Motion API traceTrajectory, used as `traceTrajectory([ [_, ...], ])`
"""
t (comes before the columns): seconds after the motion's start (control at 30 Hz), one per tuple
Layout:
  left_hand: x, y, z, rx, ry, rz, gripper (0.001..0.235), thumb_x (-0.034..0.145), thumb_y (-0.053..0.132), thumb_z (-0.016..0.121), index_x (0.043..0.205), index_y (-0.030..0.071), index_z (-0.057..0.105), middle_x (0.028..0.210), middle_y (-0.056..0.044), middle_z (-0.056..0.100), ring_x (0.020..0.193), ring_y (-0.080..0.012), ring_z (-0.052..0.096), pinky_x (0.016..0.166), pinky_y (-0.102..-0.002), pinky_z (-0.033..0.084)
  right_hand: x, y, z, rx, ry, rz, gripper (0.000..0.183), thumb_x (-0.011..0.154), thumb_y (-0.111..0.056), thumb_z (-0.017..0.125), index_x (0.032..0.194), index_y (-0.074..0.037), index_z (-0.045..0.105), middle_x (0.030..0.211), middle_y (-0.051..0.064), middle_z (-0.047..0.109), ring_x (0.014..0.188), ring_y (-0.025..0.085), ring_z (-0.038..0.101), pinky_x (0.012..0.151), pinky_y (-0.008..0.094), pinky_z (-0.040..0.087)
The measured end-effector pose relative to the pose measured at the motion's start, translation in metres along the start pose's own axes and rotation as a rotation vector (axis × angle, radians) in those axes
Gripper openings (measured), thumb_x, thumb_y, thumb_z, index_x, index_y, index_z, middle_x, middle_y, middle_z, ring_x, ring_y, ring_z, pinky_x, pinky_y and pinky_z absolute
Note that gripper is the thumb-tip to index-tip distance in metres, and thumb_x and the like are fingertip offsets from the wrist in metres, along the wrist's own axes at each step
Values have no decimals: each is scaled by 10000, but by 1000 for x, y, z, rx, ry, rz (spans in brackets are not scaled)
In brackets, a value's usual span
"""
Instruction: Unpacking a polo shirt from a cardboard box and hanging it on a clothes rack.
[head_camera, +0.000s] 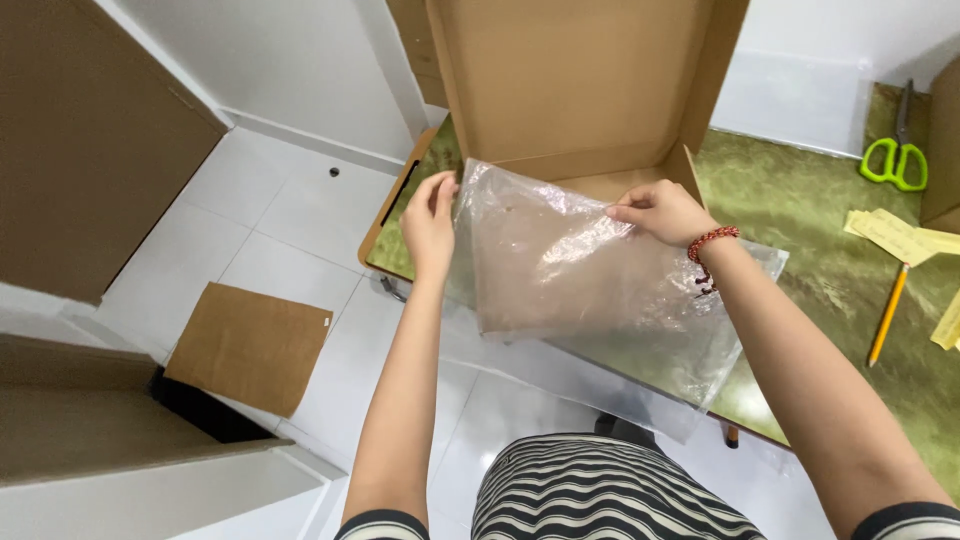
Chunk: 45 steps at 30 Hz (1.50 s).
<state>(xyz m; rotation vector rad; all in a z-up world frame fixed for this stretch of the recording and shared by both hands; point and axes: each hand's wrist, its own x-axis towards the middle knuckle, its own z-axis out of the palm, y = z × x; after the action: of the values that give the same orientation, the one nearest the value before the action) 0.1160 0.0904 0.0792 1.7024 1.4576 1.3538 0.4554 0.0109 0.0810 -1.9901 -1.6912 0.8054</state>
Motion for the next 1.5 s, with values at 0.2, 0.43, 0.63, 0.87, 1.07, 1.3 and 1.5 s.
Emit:
traceTrajectory([
  [0.2,-134,-142,-37,130,252,-337,474,1126,445,567,1445,96,530,1469,-248,381,1399,-492,477,1208,-561,406,45,35,30,416,48,73,192,1004,-270,777,1071,-91,795,886,83,727,740,201,736,726,325,630],
  [0.43,-240,-107,4,-368,133,-1059,1071,1019,781,492,1666,24,98,1653,-375,60,1565,-562,200,1142,-743,427,44,19,49,601,76,90,191,1074,-335,743,1072,-145,758,862,-41,705,744,24,698,703,166,616],
  [0.63,-254,-91,-1,-755,-325,-1096,628,950,439,690,1481,114,606,1272,-66,772,1160,-177,689,1037,-398,515,29,7,38,832,117,73,238,1162,-258,677,992,-99,727,933,-10,723,771,32,626,724,152,539],
  [0.87,-193,-30,-63,-432,-152,-693,242,895,229,831,1078,73,854,828,-12,730,747,-99,583,726,-225,496,21,25,18,800,220,148,224,1186,-343,671,1056,-173,737,878,-77,691,746,4,626,746,158,570],
  [1.07,-142,14,-91,-415,144,-378,164,923,160,815,1044,59,859,813,-8,781,753,-78,609,702,-203,469,6,46,8,831,54,137,275,1146,-366,676,1171,-95,706,989,-18,683,806,48,607,727,197,488],
  [1.3,-104,40,-98,-162,359,87,128,895,206,858,960,102,821,1151,9,565,1045,-141,548,878,-273,486,-22,40,-17,902,87,-160,69,1016,-180,680,1054,-153,732,1636,3,566,1382,117,576,1122,258,516],
  [1.5,-76,96,-119,-390,85,147,197,1004,246,734,1125,103,795,1519,-59,601,1182,-145,673,945,-261,583,-46,13,-61,1095,138,-352,227,1155,-209,577,938,-199,645,1391,125,715,1317,191,682,1236,347,564],
])
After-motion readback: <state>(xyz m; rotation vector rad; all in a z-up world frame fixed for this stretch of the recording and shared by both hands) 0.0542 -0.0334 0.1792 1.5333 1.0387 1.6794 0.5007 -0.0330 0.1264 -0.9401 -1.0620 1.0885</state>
